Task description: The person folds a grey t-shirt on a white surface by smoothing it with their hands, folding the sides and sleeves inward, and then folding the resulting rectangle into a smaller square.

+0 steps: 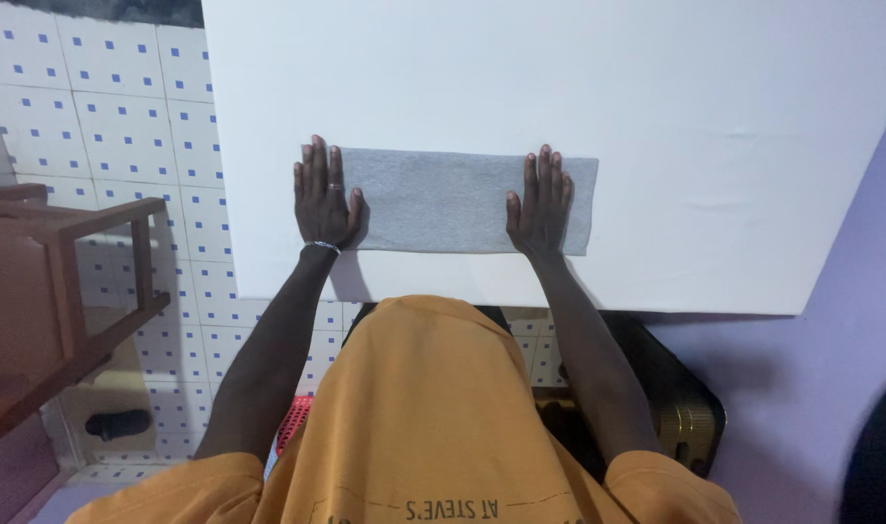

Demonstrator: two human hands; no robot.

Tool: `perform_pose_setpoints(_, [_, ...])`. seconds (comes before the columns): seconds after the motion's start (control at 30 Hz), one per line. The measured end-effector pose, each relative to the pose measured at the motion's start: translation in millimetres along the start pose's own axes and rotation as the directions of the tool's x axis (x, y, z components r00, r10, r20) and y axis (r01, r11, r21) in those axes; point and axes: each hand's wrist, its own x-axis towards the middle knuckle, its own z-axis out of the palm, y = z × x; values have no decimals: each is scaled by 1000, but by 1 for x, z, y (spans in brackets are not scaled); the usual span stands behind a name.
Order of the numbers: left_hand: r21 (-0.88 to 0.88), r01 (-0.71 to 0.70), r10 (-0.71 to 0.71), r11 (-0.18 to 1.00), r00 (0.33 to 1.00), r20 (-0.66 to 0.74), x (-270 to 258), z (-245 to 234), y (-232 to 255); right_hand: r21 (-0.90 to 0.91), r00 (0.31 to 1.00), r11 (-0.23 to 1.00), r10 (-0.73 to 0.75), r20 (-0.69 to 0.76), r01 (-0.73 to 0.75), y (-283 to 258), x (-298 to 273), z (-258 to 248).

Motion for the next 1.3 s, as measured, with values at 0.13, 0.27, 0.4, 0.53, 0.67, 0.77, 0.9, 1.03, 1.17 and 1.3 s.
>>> perform_pose_setpoints(0.13, [23, 36, -35, 999, 998, -52, -1, -3, -7, -26, 999, 998, 51, -16, -51, 9, -1, -1])
perform_pose_setpoints(0.27, [60, 60, -59, 996, 998, -23, 1, 0, -8, 57, 979, 987, 159, -131, -153, 31, -11, 5])
perform_pose_setpoints(0.4, [86, 62, -54, 994, 995, -84, 2, 7, -2, 227, 873, 897, 428, -235, -379, 52, -58, 12])
perform_pose_setpoints(0.53, [40, 41, -41, 998, 999, -8, 15, 29, 33, 460, 659, 643, 737, -152, -613, 73, -115, 6])
perform_pose_setpoints(0.67, [-200, -370, 402, 907, 903, 152, 39, 57, 114, 566, 577, 469, 817, 13, -678, 82, -148, 5])
perform_pose_setpoints(0.77, [-321, -592, 660, 739, 731, 172, 60, 77, 184, 612, 611, 452, 789, 65, -649, 80, -157, 9])
perform_pose_setpoints(0.9, [-397, -599, 718, 695, 554, 421, 72, 93, 268, 632, 652, 512, 758, -13, -582, 73, -152, 9])
perform_pose_setpoints(1.03, [-439, -603, 744, 666, 498, 445, 75, 109, 315, 664, 593, 434, 805, 19, -609, 69, -146, 6])
perform_pose_setpoints(1.17, [-358, -590, 669, 724, 474, 572, 68, 128, 331, 692, 621, 458, 784, -18, -558, 72, -149, 7])
perform_pose_setpoints(1.3, [-339, -570, 647, 748, 515, 562, 64, 136, 333, 634, 646, 495, 764, 8, -593, 74, -148, 5])
